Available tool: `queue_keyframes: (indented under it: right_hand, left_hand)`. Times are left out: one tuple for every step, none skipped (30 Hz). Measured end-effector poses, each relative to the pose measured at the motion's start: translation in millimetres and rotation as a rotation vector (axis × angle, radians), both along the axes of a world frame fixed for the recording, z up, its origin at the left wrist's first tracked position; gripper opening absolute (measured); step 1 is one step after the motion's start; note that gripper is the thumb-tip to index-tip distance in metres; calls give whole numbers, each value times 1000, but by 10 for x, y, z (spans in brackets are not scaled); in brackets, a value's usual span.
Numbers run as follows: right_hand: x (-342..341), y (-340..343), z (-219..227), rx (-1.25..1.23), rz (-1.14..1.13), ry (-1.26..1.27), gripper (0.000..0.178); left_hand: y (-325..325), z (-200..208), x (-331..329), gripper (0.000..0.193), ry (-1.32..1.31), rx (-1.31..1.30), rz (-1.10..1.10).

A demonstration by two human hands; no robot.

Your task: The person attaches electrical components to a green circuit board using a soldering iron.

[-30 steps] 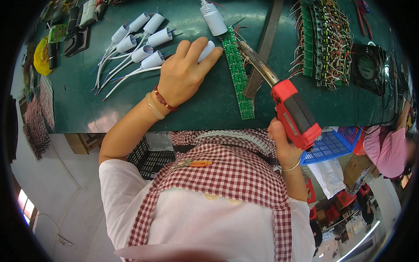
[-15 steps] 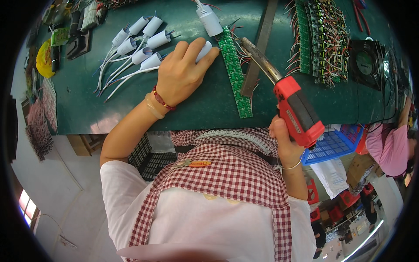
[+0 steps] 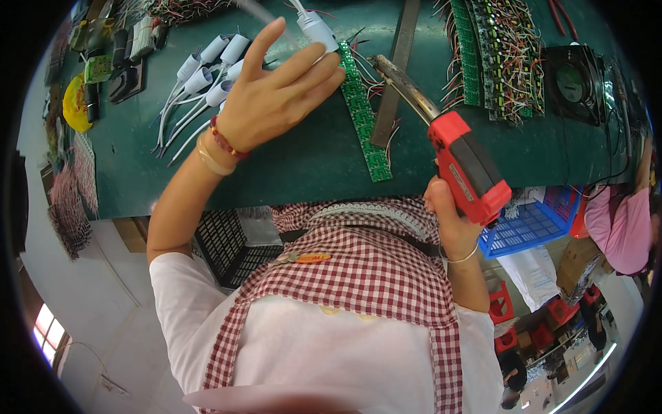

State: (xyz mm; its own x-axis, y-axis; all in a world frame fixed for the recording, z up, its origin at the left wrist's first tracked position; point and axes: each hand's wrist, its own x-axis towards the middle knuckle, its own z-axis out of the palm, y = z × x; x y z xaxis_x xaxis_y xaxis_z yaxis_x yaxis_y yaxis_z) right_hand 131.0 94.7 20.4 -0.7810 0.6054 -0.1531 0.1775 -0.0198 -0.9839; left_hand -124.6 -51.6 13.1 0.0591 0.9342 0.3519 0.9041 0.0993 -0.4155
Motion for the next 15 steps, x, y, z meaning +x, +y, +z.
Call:
queue_keyframes:
  right_hand:
    - [4,4,-1,-3,1,7,32]
    - [8,7,1,-6,1,14,32]
    - [6,4,10,-5,1,15,32]
    - [0,-3,26,-4,-5,20,31]
    - [1,-7,37,-3,-11,25,31]
    - [12,-8,39,-2,-13,27,31]
    - [28,-9,37,-13,-19,34,32]
    - [40,-5,34,-24,-23,40,32]
    - [52,4,28,-24,-26,40,32]
    - [63,17,22,-11,-24,47,33]
    - [71,27,15,3,-20,54,33]
    - [74,37,9,2,-19,54,33]
    - [74,45,3,9,-23,50,34]
    - [74,48,-2,15,-26,46,34]
    - [79,55,-12,14,-27,47,34]
  left_hand:
    - [49,36,-35,27,-40,40,-74]
    - [94,68,-72,28,-80,80,-148]
    - [138,96,-121,28,-79,81,-149]
    - [180,120,-172,19,-167,43,-153]
    - [209,125,-206,13,-256,5,-157]
    - [221,77,-219,13,-254,6,-158]
    - [216,-4,-214,21,-294,14,-121]
    - [207,-59,-204,32,-335,21,-83]
    - [195,-82,-197,32,-335,21,-85]
    - [175,-99,-195,35,-399,24,-68]
    - [159,-105,-194,37,-463,27,-49]
    - [152,-92,-189,37,-463,27,-48]
    - [138,-67,-175,38,-487,89,-60]
    - [116,-45,-156,39,-511,151,-72]
    - [68,-51,-148,39,-510,150,-72]
